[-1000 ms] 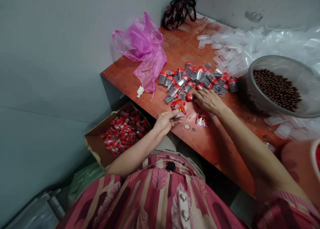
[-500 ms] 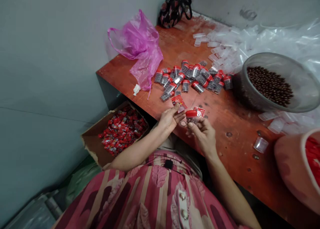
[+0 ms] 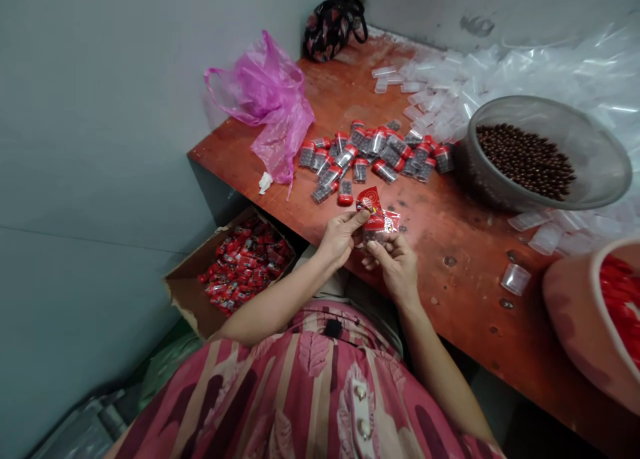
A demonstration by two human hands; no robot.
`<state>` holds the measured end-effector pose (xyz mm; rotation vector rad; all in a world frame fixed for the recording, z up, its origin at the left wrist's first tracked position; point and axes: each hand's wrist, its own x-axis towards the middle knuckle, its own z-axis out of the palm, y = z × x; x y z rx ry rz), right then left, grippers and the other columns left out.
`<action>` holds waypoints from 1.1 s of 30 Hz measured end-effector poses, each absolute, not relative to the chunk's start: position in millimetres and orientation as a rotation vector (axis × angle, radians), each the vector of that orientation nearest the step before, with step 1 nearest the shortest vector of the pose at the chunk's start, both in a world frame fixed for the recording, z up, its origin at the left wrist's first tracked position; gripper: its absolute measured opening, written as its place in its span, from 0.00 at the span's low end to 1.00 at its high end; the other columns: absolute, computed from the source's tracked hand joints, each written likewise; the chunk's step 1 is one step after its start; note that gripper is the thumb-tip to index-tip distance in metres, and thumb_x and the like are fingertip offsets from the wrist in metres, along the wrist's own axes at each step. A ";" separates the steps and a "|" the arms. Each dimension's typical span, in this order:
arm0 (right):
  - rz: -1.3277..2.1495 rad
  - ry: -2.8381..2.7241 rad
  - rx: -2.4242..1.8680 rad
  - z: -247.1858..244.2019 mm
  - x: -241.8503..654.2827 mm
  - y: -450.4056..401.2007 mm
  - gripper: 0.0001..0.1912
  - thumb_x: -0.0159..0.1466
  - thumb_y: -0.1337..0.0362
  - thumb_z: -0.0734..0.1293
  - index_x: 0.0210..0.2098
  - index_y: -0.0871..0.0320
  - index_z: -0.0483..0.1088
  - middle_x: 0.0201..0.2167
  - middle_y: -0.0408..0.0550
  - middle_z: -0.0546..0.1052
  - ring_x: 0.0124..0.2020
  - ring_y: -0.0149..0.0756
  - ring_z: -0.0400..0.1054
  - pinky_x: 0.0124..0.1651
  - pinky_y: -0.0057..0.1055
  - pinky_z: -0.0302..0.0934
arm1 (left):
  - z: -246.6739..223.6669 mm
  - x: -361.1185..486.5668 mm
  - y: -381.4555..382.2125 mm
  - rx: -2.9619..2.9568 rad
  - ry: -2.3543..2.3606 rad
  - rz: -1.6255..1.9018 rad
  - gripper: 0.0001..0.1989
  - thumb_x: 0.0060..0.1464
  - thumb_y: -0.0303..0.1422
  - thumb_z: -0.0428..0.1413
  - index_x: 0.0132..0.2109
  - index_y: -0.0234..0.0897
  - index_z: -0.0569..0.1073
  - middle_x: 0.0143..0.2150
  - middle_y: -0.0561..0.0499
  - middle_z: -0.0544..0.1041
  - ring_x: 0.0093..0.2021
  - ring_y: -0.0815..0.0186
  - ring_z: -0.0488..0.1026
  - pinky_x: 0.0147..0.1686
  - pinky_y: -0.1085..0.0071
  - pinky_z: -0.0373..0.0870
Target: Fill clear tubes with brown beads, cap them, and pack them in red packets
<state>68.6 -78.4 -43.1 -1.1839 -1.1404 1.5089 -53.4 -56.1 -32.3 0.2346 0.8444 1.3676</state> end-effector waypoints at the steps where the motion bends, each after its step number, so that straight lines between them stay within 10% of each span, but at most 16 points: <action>1: 1.503 -1.131 -1.180 -43.8 69.2 -77.5 0.16 0.55 0.57 0.73 0.35 0.56 0.65 0.23 0.37 0.75 0.18 0.27 0.69 0.20 0.23 0.66 | -32.6 -53.9 -55.8 0.263 0.846 1.345 0.20 0.32 0.40 0.71 0.29 0.31 0.74 0.22 0.54 0.74 0.20 0.74 0.68 0.23 0.77 0.64; 25: 1.535 -1.113 -1.154 -63.3 77.3 -72.0 0.14 0.57 0.54 0.71 0.32 0.56 0.65 0.16 0.35 0.71 0.14 0.26 0.63 0.17 0.22 0.59 | -47.5 -46.0 -65.1 0.542 1.059 1.195 0.18 0.40 0.43 0.66 0.26 0.30 0.74 0.20 0.53 0.71 0.19 0.70 0.67 0.21 0.72 0.64; 33: 0.696 -1.929 -1.064 -25.3 110.9 -23.6 0.20 0.58 0.52 0.70 0.46 0.54 0.70 0.55 0.54 0.71 0.56 0.48 0.65 0.53 0.46 0.62 | -35.2 -67.7 -70.4 1.261 1.348 0.851 0.15 0.47 0.42 0.61 0.30 0.32 0.79 0.22 0.56 0.70 0.26 0.71 0.65 0.28 0.74 0.59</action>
